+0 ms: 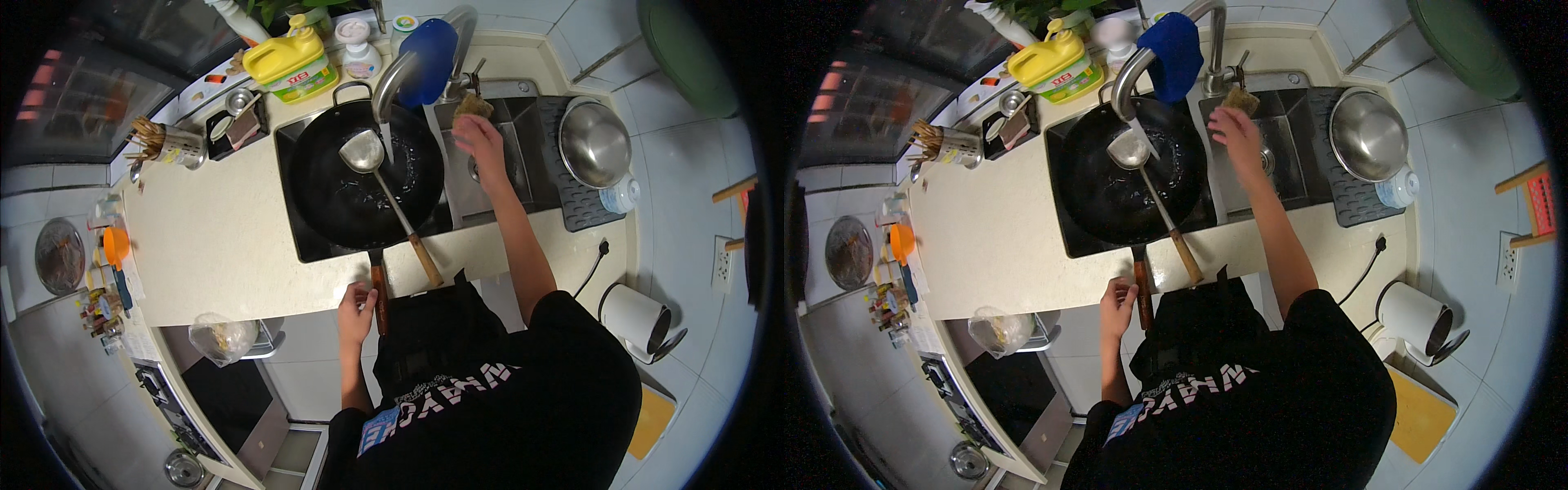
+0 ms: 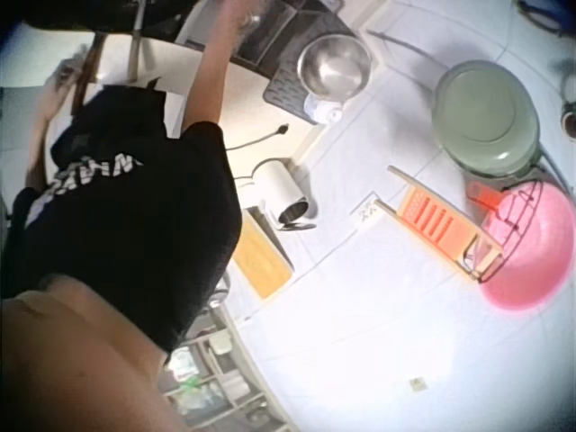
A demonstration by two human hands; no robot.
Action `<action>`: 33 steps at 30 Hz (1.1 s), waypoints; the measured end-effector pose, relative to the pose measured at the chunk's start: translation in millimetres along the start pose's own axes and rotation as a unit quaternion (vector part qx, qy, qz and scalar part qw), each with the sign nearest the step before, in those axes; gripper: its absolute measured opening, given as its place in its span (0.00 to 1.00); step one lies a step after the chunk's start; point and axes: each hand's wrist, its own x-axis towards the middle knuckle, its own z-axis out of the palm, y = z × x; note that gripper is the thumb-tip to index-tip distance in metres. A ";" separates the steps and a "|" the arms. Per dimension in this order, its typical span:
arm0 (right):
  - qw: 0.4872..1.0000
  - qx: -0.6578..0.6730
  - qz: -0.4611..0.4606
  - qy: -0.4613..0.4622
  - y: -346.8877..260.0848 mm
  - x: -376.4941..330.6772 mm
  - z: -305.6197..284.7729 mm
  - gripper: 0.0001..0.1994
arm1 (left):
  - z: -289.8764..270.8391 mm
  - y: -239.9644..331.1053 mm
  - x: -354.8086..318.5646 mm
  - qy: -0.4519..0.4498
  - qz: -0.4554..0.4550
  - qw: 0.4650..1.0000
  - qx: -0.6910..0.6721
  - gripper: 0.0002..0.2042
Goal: The person washes a wok and a ladle in the kitchen sink. They use a blue cloth, a pink sponge, and a yellow scouring pad to scrub the utensils under running water.
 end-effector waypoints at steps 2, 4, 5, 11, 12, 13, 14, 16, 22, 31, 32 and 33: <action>0.999 0.014 -0.030 0.020 -10.6 -2.5 7.0 0.20 | -2.0 2.0 1.3 -0.013 0.034 0.999 0.001 0.14; 0.997 0.036 -0.061 0.021 -31.1 2.6 20.4 0.21 | -6.7 1.5 -2.2 -0.028 0.057 0.997 -0.037 0.13; 0.999 0.048 -0.022 0.007 -43.9 2.9 27.1 0.21 | -6.6 1.7 -2.8 -0.038 0.071 0.995 -0.059 0.13; 0.894 0.332 0.278 -0.111 -82.5 19.5 59.1 0.15 | 1.4 12.5 12.1 -0.085 0.109 0.972 -0.191 0.09; 0.890 0.359 0.250 -0.127 -81.1 23.5 58.6 0.12 | 1.8 19.0 20.2 -0.100 0.118 0.967 -0.203 0.09; 0.885 0.384 0.220 -0.143 -81.6 26.9 56.5 0.11 | 5.6 27.6 29.5 -0.119 0.087 0.949 -0.278 0.10; 0.843 0.461 0.252 -0.118 -77.7 28.7 56.3 0.15 | 7.8 42.3 37.3 -0.134 0.053 0.926 -0.348 0.11; 0.884 0.429 0.108 -0.150 -91.9 9.3 56.6 0.12 | 12.9 82.4 50.3 -0.190 0.016 0.887 -0.421 0.15; 0.989 0.114 -0.076 -0.060 -176.5 -126.5 108.7 0.10 | 39.7 201.0 92.1 -0.430 0.045 0.651 -0.624 0.36; 0.961 -0.078 0.128 -0.232 -133.7 -191.1 67.6 0.20 | -32.5 168.3 67.5 -0.191 0.081 0.560 -0.803 0.27; 0.960 -0.085 0.153 -0.217 -130.8 -178.1 68.9 0.20 | -44.3 154.9 71.1 -0.158 0.086 0.567 -0.804 0.25; 0.970 -0.089 0.128 -0.184 -116.3 -164.5 70.0 0.22 | -52.0 146.6 76.2 -0.129 0.091 0.572 -0.805 0.23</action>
